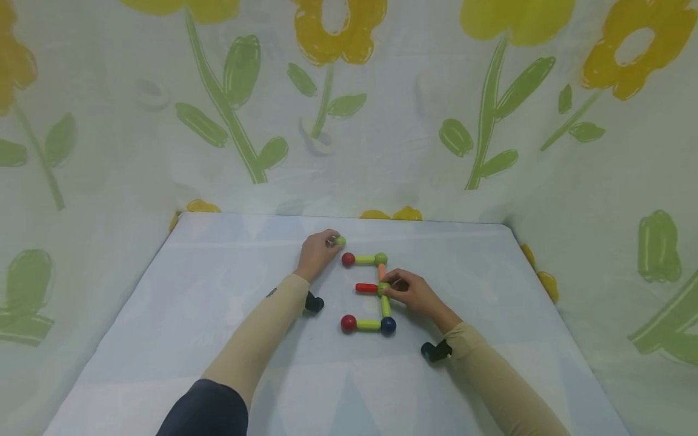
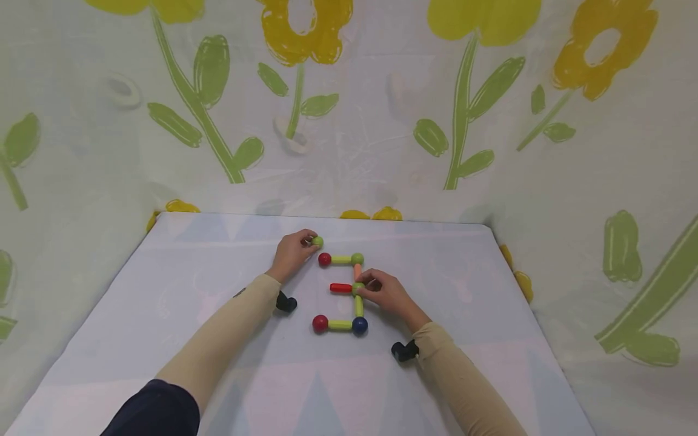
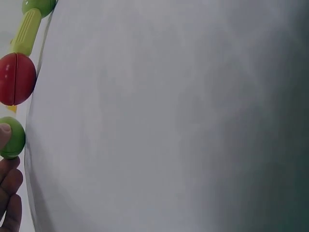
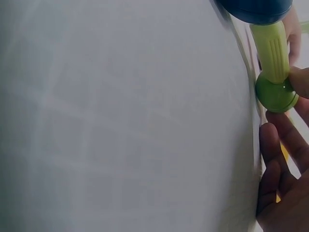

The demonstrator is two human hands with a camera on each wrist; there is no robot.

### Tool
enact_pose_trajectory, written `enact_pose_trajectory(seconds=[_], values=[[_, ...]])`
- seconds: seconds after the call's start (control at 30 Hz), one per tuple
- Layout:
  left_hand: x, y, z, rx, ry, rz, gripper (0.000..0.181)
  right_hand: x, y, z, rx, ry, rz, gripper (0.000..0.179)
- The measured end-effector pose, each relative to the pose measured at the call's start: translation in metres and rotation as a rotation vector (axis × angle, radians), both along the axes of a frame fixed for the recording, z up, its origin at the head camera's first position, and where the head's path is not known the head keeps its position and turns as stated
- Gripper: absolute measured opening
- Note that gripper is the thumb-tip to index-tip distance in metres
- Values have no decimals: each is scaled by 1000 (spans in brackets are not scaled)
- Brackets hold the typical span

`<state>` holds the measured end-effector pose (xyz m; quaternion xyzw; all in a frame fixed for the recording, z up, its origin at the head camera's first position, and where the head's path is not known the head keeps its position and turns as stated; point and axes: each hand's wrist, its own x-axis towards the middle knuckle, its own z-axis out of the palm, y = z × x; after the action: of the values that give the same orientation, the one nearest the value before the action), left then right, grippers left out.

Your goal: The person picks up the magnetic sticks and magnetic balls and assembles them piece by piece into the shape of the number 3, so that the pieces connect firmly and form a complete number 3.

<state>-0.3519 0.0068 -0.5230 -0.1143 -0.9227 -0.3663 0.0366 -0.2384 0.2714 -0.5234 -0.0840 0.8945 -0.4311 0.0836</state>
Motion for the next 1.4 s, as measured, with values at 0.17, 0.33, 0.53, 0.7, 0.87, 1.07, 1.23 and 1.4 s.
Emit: enact_pose_trajectory(seconds=[0.17,0.33,0.53,0.7,0.87,1.07,1.23,1.4], values=[[2,-4,0,6,-1,-6,30,1,-1,1,-3,-2,-10,27],[5,-10,1,12,-14,-25,30,0,0,1,2,2,-5,28],[9,-17,2,-3,-29,-50,30,0,0,0,6,-8,-13,27],[13,-22,3,-18,-43,-66,30,0,0,0,11,-25,-18,28],[20,-26,5,-18,-54,-84,32,2,-1,2,6,-30,-23,28],[27,-30,7,-25,-89,-96,32,1,0,-1,12,-19,-22,29],[30,-35,5,-17,-86,-126,32,0,0,-2,14,-17,-27,29],[36,-38,2,5,-92,-142,32,0,-1,-2,13,-12,-24,29]])
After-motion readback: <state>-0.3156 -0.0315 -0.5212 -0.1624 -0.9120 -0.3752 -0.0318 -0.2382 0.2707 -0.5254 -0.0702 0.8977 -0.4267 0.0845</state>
